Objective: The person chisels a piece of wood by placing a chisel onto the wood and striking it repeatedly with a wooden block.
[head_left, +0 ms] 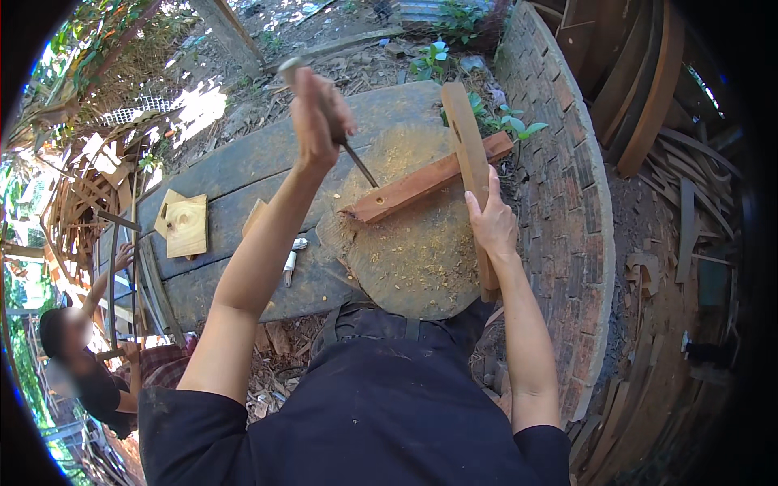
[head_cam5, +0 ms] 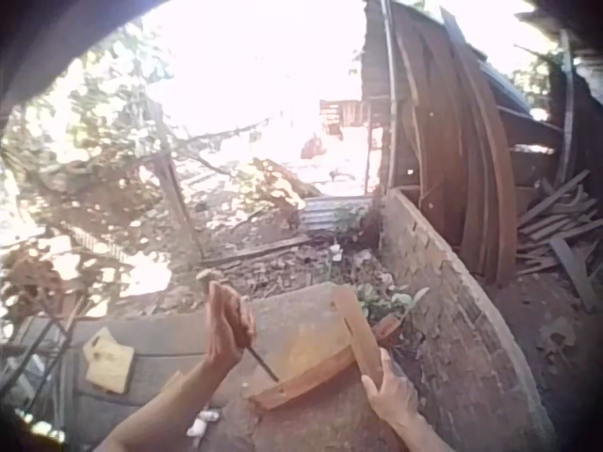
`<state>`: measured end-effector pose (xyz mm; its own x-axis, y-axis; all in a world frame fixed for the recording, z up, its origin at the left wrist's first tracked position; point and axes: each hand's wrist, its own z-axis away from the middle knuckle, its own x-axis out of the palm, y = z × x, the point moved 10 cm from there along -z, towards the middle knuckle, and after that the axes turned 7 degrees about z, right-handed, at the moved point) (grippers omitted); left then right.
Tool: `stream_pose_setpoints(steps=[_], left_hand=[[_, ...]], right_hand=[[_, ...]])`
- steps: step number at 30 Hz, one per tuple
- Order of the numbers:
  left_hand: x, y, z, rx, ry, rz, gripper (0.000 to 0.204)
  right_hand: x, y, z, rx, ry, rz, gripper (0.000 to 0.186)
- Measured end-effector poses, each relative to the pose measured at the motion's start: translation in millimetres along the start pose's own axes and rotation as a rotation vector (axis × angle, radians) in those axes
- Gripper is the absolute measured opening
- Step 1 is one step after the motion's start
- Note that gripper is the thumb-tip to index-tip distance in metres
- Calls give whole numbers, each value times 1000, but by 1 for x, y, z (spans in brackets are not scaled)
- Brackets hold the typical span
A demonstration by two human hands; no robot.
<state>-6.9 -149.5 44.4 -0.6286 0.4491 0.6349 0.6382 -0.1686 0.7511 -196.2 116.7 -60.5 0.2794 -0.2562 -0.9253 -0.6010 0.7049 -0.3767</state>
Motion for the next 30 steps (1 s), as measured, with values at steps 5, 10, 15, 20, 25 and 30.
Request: stream_pose_setpoints(steps=[5, 10, 15, 20, 25, 30], left_hand=[[55, -28, 22, -6, -405, -293, 50], [62, -20, 43, 120, -317, -435, 33], [34, -3, 43, 224, -200, -369, 41], [6, 20, 47, 339, -36, -238, 41], [-7, 32, 71, 289, 85, -364, 27], [15, 15, 77, 304, -232, -1047, 35]], right_hand=[[1, 0, -1, -28, 45, -13, 69], [3, -1, -1, -20, 33, -36, 68], [4, 1, -1, -25, 37, -36, 69], [4, -1, 0, -11, 22, -16, 69], [4, 1, 0, -32, 47, -13, 68], [3, -1, 1, -30, 30, -8, 69]])
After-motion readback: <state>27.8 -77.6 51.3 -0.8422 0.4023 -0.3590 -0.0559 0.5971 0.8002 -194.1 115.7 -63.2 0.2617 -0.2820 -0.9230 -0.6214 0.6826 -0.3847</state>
